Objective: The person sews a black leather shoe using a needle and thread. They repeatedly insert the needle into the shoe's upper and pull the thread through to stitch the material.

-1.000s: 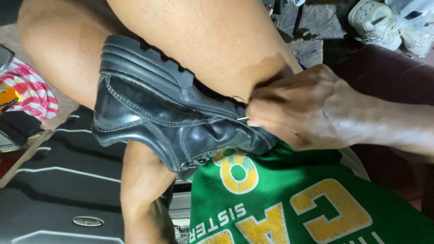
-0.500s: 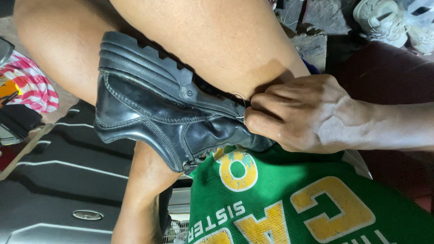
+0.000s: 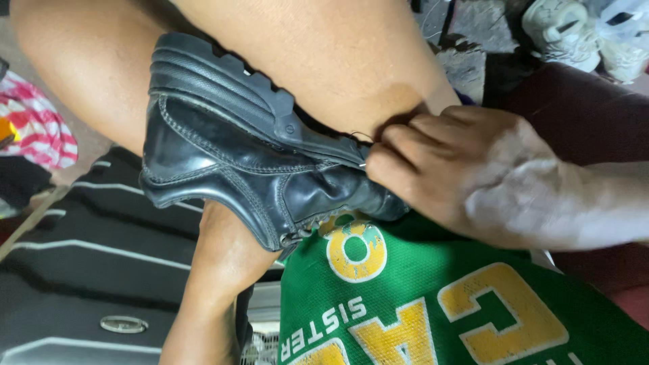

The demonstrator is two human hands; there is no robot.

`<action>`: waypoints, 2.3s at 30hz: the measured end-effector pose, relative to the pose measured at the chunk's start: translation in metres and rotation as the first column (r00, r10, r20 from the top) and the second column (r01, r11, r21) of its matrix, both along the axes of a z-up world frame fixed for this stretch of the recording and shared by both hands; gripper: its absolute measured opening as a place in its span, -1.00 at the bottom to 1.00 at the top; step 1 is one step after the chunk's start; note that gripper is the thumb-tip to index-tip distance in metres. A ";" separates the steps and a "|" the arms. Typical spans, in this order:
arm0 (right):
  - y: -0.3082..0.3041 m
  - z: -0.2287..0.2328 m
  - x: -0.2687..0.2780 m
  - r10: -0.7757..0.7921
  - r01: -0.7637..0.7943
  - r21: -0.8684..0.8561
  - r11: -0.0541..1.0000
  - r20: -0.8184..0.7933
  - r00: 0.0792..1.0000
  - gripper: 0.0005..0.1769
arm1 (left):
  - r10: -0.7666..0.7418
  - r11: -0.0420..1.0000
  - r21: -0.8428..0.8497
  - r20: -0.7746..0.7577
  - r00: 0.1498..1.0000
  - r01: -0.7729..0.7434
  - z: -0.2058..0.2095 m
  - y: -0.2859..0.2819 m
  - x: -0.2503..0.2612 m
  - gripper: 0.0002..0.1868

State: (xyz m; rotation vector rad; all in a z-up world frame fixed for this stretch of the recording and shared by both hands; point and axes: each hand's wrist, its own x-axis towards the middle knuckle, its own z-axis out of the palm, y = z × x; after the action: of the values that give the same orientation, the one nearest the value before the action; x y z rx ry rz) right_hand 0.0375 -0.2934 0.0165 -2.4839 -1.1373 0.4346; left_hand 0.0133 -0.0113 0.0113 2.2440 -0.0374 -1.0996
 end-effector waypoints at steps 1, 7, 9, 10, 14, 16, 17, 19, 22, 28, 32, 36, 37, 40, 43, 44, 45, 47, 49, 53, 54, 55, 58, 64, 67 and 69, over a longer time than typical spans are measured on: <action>-0.001 0.002 -0.001 -0.005 0.004 -0.069 0.998 -0.019 1.000 -0.87 | -0.024 0.999 -0.020 0.036 0.999 0.025 -0.001 -0.001 0.001 -0.54; -0.007 -0.001 0.006 0.127 -0.111 -0.173 0.979 0.089 0.988 -0.70 | -0.060 0.994 -0.082 0.118 0.991 0.070 -0.007 0.001 -0.001 -0.56; -0.011 -0.003 0.013 0.138 -0.121 -0.158 0.980 0.100 0.985 -0.56 | -0.005 0.997 -0.075 0.009 1.000 0.006 -0.009 0.002 -0.002 -0.55; -0.013 -0.003 0.016 0.140 -0.123 -0.150 0.981 0.105 0.985 -0.49 | -0.019 0.993 -0.111 0.118 0.993 0.032 -0.009 0.002 -0.002 -0.51; -0.020 -0.005 0.030 0.114 -0.165 -0.400 0.902 -0.148 0.982 -0.38 | 0.004 0.986 -0.163 0.173 0.985 0.024 -0.012 0.005 -0.004 -0.47; -0.027 -0.001 0.034 0.124 -0.120 -0.325 0.938 -0.007 0.992 -0.29 | 0.050 0.986 -0.161 0.114 0.992 -0.031 -0.010 0.008 -0.004 -0.47; -0.032 -0.001 0.036 0.104 -0.113 -0.281 0.953 -0.046 0.994 -0.39 | 0.076 0.984 -0.173 0.143 0.987 -0.051 -0.010 0.008 -0.003 -0.45; -0.040 -0.004 0.037 0.071 -0.094 -0.189 0.977 -0.126 0.990 -0.59 | 0.142 0.958 -0.271 0.152 0.978 -0.097 -0.007 0.010 -0.003 -0.50; -0.054 0.001 0.037 0.060 -0.054 -0.151 0.987 0.038 0.997 -0.53 | 0.311 0.858 -0.454 0.089 0.946 -0.240 -0.003 0.013 -0.006 -0.69; -0.057 -0.002 0.035 0.053 -0.105 -0.525 0.845 -0.114 0.992 -0.44 | 0.833 0.532 -0.343 0.048 0.551 -0.774 0.019 0.004 -0.030 -0.86; -0.062 0.002 0.024 -0.034 0.034 0.002 0.999 0.025 0.999 -0.53 | 0.544 0.823 -0.177 0.519 0.660 -0.540 0.060 -0.019 -0.027 -0.89; -0.058 -0.005 0.024 0.018 -0.018 0.009 1.000 0.027 0.999 -0.49 | 0.252 0.951 -0.279 0.452 0.856 -0.132 0.084 -0.052 -0.004 -0.82; -0.059 -0.005 0.021 0.028 -0.028 -0.020 0.999 0.013 1.000 -0.46 | 0.120 0.990 -0.135 0.592 0.797 -0.049 0.085 -0.071 -0.003 -0.76; -0.062 -0.008 0.017 0.015 -0.015 -0.029 0.999 -0.003 1.000 -0.48 | -0.134 0.988 0.038 0.706 0.695 0.152 0.066 -0.094 0.010 -0.78; -0.061 -0.008 0.014 -0.043 0.040 -0.078 0.996 -0.034 0.998 -0.46 | -0.122 0.989 0.018 0.677 0.726 0.149 0.052 -0.100 0.007 -0.83; -0.058 -0.009 0.012 -0.042 0.038 -0.043 0.998 -0.077 0.996 -0.46 | -0.087 0.992 -0.012 0.661 0.745 0.126 0.051 -0.098 0.005 -0.83; -0.053 -0.011 0.013 -0.028 0.028 -0.005 1.000 -0.113 0.993 -0.47 | -0.045 0.995 -0.037 0.649 0.759 0.091 0.049 -0.095 0.004 -0.83; -0.045 -0.016 0.016 0.026 -0.003 0.138 0.990 -0.165 0.986 -0.48 | 0.012 0.988 -0.131 0.589 0.808 0.081 0.048 -0.087 0.003 -0.83; -0.033 -0.026 0.017 0.106 -0.039 0.339 0.940 -0.183 0.977 -0.50 | 0.120 0.970 -0.244 0.523 0.844 0.013 0.048 -0.082 0.004 -0.85; -0.022 -0.034 0.017 -0.022 0.247 0.641 0.727 -0.337 0.941 -0.48 | 0.404 0.897 -0.346 0.382 0.831 -0.277 0.050 -0.078 -0.006 -0.87; -0.019 -0.033 0.015 -0.034 0.190 0.555 0.810 -0.279 0.960 -0.37 | 0.462 0.874 -0.334 0.354 0.813 -0.352 0.050 -0.078 -0.010 -0.86; -0.016 -0.030 0.013 -0.043 0.141 0.453 0.880 -0.219 0.975 -0.26 | 0.577 0.785 -0.418 0.227 0.785 -0.456 0.051 -0.076 -0.013 -0.80; -0.011 -0.022 0.006 -0.076 0.132 0.139 0.981 -0.349 0.934 -0.18 | 0.727 0.514 -0.573 -0.104 0.679 -0.638 0.050 -0.074 -0.019 -0.69; -0.046 -0.010 0.009 -0.076 0.292 0.146 0.945 -0.772 0.631 -0.82 | 0.576 0.609 -0.616 -0.091 0.813 -0.500 0.055 -0.063 -0.010 -0.66; -0.058 -0.006 -0.002 -0.047 0.344 0.242 0.907 -0.754 0.655 -0.86 | 0.311 0.862 -0.468 0.185 0.932 -0.194 0.059 -0.066 0.000 -0.52; -0.051 -0.003 -0.007 -0.049 0.356 0.311 0.881 -0.689 0.723 -0.88 | 0.097 0.928 -0.365 0.428 0.899 0.074 0.058 -0.071 0.007 -0.35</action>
State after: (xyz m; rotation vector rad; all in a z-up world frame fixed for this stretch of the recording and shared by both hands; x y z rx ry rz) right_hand 0.0305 -0.3444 0.0135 -1.7897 -0.5587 0.8253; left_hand 0.0199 -0.0820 0.0697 2.0861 -0.3898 -0.4988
